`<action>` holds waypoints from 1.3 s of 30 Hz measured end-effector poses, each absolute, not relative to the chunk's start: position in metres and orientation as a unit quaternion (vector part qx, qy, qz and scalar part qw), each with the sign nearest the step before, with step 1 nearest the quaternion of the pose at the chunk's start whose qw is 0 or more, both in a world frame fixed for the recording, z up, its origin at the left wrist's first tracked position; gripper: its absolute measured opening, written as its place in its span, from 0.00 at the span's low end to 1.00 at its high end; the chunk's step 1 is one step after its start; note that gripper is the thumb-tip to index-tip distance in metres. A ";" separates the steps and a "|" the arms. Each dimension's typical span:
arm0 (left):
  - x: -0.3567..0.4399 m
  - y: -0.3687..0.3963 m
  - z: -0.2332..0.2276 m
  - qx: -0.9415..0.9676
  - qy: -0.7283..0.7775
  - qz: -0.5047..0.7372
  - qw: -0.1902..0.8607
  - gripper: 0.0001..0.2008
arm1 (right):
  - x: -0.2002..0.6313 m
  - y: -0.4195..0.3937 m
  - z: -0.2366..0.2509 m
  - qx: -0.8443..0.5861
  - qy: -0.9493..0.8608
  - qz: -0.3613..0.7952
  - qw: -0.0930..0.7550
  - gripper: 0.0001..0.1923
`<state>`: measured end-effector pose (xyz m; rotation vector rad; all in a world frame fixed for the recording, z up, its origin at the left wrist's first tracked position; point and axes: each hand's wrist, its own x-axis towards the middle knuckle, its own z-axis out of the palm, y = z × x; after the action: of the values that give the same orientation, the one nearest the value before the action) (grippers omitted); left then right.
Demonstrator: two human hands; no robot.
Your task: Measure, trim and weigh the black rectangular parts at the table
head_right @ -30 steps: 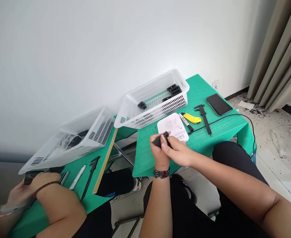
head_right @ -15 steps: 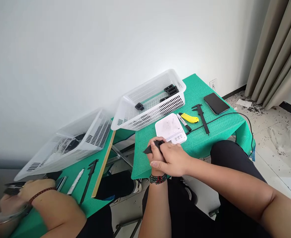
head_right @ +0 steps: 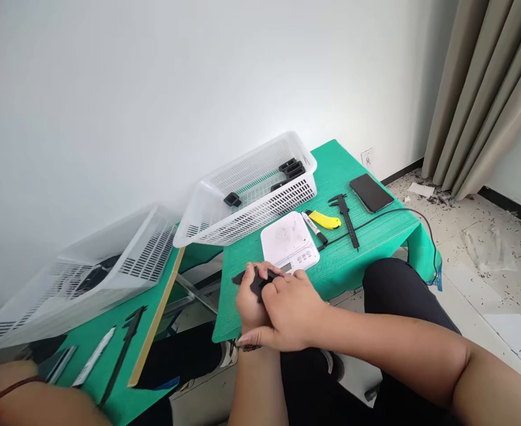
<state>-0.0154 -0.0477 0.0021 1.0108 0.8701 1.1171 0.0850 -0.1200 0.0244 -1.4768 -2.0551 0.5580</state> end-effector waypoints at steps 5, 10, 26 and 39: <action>-0.019 -0.044 0.006 0.427 0.367 0.461 0.686 0.25 | 0.086 -0.119 0.026 -0.542 -0.786 0.177 0.239 0.41; -0.020 -0.041 0.006 0.427 0.377 0.462 0.680 0.26 | 0.088 -0.115 0.021 -0.537 -0.794 0.159 0.237 0.38; -0.024 -0.021 0.005 0.428 0.351 0.453 0.699 0.28 | 0.102 -0.107 0.006 -0.474 -0.829 0.072 0.290 0.09; 0.013 -0.021 -0.022 0.394 0.401 0.582 0.588 0.31 | 0.130 -0.056 -0.028 -0.446 -0.296 0.413 0.737 0.28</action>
<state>0.0129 -0.0207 -0.0216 0.9171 0.9347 1.3561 0.1302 -0.0561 -0.0284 -0.9791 -0.6508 0.9072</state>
